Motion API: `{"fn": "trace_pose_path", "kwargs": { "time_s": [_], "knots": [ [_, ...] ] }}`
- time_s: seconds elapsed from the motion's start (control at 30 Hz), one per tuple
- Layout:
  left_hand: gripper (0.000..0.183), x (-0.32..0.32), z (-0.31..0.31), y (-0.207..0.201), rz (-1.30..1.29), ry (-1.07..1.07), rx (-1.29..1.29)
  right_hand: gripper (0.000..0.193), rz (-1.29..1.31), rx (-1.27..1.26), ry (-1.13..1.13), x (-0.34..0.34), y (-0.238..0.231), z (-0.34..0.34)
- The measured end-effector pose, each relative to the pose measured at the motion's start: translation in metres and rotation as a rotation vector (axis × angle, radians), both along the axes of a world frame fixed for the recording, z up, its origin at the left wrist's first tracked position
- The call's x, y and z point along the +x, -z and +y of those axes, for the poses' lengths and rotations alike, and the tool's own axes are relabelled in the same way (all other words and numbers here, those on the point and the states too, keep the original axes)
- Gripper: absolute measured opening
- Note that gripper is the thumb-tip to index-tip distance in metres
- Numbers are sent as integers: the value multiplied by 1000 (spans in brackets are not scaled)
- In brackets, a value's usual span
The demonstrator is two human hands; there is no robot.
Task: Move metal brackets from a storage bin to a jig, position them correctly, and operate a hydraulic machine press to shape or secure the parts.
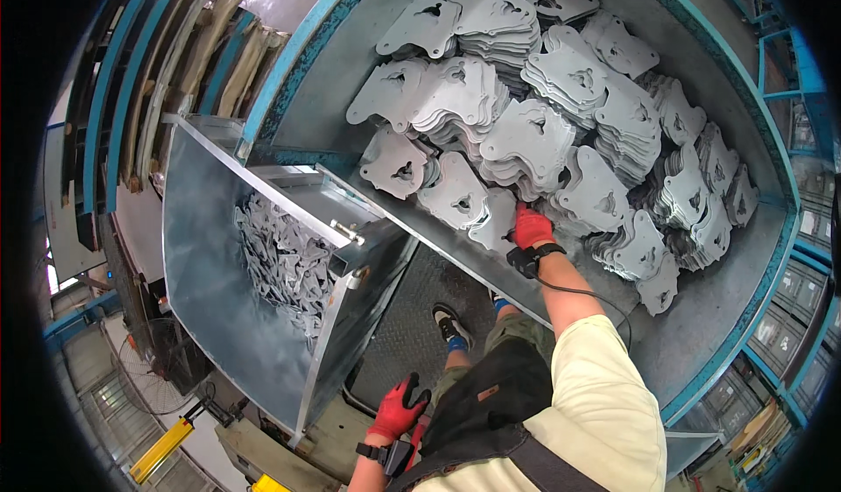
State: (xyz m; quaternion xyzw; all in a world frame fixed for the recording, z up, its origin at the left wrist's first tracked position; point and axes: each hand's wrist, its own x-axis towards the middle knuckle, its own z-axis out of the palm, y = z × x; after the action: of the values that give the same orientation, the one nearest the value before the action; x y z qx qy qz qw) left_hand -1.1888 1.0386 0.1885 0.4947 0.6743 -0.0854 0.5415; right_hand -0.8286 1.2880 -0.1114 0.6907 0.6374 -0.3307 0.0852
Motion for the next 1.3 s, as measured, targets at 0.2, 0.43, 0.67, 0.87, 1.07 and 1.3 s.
{"fn": "trace_pose_path", "kwargs": {
  "time_s": [0.2,0.43,0.67,0.87,1.07,1.3],
  "knots": [
    [66,-1,-2,10,-29,20,2,73,-143,11,89,-13,4,-5],
    [56,8,16,1,-2,28,23,54,-200,133,116,-18,19,-10],
    [58,6,16,9,3,69,9,45,-293,230,230,-20,37,-17],
    [59,9,23,5,-5,39,-9,55,-127,56,344,-32,16,-9],
    [59,8,20,1,1,60,22,70,-81,-44,332,-23,-16,-19],
    [65,8,17,3,-21,27,29,82,-126,-178,483,-25,-38,-31]
  ]
}}
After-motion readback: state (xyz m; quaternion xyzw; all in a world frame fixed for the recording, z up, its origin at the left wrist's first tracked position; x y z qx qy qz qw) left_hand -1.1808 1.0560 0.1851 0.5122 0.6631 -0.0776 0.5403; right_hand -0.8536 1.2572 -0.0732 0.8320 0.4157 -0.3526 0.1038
